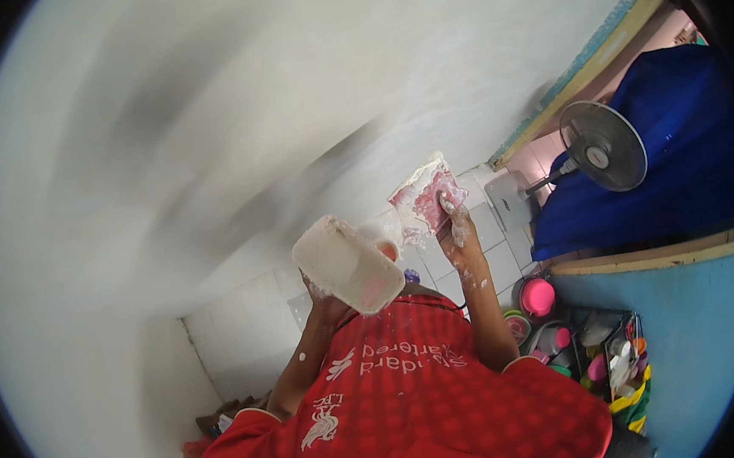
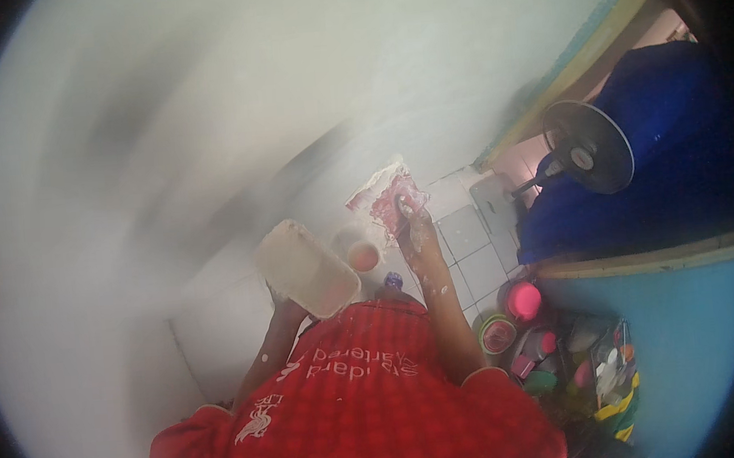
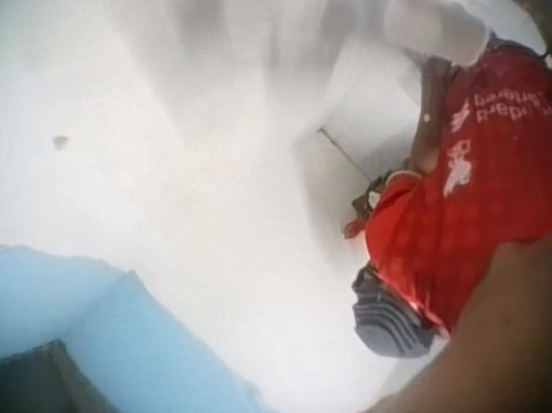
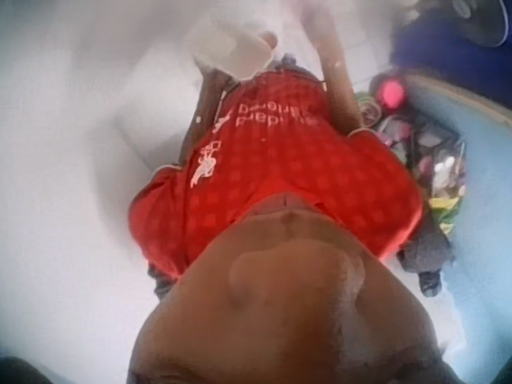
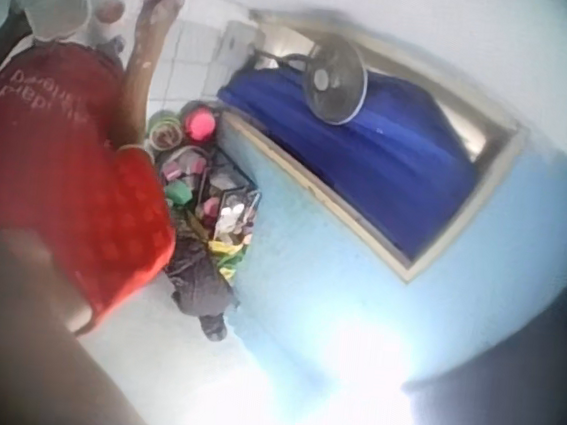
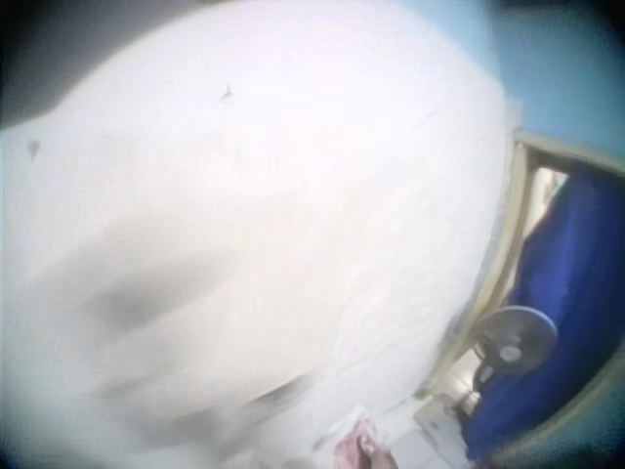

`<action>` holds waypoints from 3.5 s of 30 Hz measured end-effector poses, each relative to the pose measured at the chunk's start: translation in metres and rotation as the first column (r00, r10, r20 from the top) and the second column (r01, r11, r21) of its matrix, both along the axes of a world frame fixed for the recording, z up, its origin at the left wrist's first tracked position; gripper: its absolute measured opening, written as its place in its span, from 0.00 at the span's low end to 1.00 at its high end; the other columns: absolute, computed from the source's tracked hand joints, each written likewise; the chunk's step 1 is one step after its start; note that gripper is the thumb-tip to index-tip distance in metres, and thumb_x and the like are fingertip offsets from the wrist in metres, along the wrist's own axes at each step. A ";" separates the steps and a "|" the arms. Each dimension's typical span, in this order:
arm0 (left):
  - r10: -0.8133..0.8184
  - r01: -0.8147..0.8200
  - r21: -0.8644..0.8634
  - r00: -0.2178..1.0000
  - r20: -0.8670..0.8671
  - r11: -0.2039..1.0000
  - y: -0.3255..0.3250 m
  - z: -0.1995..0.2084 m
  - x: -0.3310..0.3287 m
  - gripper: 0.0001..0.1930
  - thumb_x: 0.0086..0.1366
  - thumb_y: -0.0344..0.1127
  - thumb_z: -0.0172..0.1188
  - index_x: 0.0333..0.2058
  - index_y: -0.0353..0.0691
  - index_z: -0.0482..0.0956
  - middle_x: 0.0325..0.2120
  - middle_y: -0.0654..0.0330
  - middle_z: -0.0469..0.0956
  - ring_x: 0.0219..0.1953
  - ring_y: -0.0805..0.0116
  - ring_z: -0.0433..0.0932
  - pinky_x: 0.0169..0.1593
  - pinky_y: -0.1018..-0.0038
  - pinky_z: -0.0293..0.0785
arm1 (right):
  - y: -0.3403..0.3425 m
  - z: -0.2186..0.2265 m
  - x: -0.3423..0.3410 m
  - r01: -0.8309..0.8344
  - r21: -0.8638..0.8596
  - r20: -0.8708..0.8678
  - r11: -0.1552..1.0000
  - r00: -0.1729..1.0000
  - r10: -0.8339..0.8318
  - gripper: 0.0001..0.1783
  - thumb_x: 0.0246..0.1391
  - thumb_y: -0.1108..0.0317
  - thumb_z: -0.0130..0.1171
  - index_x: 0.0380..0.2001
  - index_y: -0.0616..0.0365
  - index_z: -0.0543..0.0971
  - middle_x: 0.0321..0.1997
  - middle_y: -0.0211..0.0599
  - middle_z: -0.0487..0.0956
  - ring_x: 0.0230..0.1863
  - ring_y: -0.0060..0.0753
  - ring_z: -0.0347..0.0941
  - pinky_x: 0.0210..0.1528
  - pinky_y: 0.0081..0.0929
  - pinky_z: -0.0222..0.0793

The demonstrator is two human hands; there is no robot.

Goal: The person repeatedly scoops white paint from a small container with a brush and applies it to the ceiling in a tiled room. The person works continuously, reloading the brush and smoothing the paint across the ceiling surface.

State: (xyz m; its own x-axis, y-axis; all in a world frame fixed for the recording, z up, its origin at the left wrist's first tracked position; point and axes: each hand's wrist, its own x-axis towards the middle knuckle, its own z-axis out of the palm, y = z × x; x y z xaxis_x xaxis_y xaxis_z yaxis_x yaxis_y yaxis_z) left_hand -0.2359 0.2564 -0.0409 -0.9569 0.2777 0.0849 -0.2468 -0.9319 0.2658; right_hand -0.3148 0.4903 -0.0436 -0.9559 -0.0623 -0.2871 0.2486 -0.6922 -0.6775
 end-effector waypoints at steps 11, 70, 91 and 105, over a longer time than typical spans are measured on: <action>0.288 -0.315 0.104 0.933 0.214 0.943 0.074 -0.021 0.040 0.34 0.59 0.50 0.64 0.61 0.47 0.61 0.55 0.56 0.68 0.55 0.53 0.69 0.56 0.53 0.70 | 0.025 -0.125 -0.036 -0.397 -0.271 0.155 0.877 0.881 0.446 0.17 0.56 0.78 0.56 0.49 0.59 0.70 0.46 0.34 0.77 0.49 0.29 0.76 0.52 0.26 0.77; 0.292 -0.356 0.042 0.823 0.487 0.933 0.007 -0.100 0.083 0.41 0.49 0.49 0.73 0.60 0.48 0.64 0.55 0.56 0.66 0.57 0.49 0.65 0.58 0.48 0.68 | -0.086 -0.283 -0.185 -0.052 0.489 -0.173 0.871 0.973 0.155 0.09 0.64 0.72 0.43 0.37 0.69 0.71 0.28 0.45 0.77 0.27 0.36 0.76 0.36 0.36 0.79; 0.314 -0.362 0.194 0.919 0.240 0.912 0.008 -0.052 0.082 0.38 0.57 0.48 0.66 0.62 0.48 0.59 0.57 0.54 0.64 0.58 0.46 0.63 0.59 0.40 0.63 | -0.218 -0.291 -0.146 0.275 0.841 -0.084 0.467 0.917 -0.389 0.34 0.62 0.65 0.47 0.70 0.52 0.52 0.52 0.55 0.77 0.51 0.55 0.74 0.52 0.43 0.68; 0.296 -0.335 0.212 0.935 0.195 0.918 0.001 -0.055 0.087 0.48 0.45 0.43 0.75 0.63 0.48 0.57 0.59 0.56 0.60 0.60 0.47 0.60 0.61 0.38 0.60 | -0.114 -0.268 -0.023 -0.408 0.064 0.173 0.911 0.903 0.393 0.15 0.56 0.71 0.58 0.47 0.58 0.73 0.39 0.31 0.77 0.42 0.27 0.76 0.43 0.25 0.75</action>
